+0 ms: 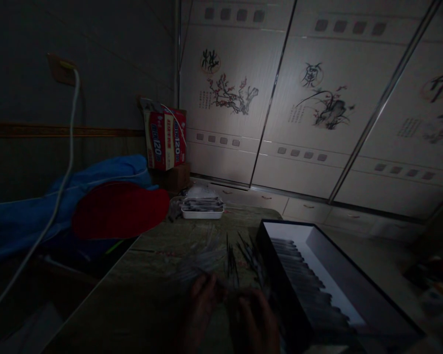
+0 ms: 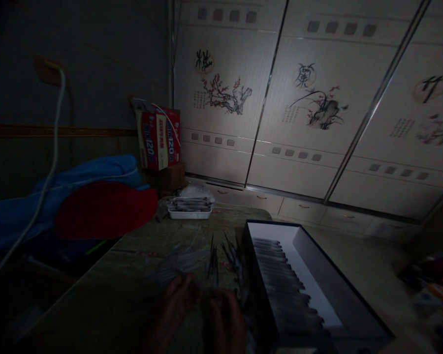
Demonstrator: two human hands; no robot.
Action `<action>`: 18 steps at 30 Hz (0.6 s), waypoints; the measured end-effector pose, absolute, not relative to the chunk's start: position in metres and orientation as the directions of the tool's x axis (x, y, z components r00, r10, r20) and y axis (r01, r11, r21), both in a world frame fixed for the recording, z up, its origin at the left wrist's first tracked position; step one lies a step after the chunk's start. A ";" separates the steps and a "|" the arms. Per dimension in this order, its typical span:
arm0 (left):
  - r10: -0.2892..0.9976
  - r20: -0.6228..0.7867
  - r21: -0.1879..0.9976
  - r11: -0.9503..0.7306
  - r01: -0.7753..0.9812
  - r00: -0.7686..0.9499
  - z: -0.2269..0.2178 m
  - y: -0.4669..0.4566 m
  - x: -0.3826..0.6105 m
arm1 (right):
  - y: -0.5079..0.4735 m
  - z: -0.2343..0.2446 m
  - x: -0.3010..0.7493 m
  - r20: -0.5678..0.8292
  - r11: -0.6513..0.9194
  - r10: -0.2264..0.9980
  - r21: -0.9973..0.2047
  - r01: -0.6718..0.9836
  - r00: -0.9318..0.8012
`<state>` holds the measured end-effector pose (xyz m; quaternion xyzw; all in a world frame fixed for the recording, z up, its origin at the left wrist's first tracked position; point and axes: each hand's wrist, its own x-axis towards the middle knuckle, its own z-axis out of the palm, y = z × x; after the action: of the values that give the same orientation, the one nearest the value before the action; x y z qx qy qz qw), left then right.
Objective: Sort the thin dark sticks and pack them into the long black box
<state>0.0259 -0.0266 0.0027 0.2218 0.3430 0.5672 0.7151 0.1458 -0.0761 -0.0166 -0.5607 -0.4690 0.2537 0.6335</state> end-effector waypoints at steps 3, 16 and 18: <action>0.958 -0.260 0.714 0.272 -0.645 0.117 0.005 -0.027 0.026 | -0.078 -0.013 0.144 0.303 0.230 0.850 -0.949 0.216 0.431; 0.967 -0.218 0.752 0.251 -0.609 0.129 0.006 -0.026 0.028 | -0.076 -0.014 0.143 0.315 0.221 0.834 -0.943 0.249 0.454; 0.967 -0.216 0.757 0.254 -0.602 0.136 0.006 -0.026 0.028 | -0.076 -0.014 0.144 0.314 0.215 0.837 -0.942 0.258 0.449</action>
<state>0.0277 -0.0265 0.0059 0.2575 0.3540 0.5540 0.7082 0.1435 -0.0762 -0.0139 -0.5815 -0.4706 0.2330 0.6214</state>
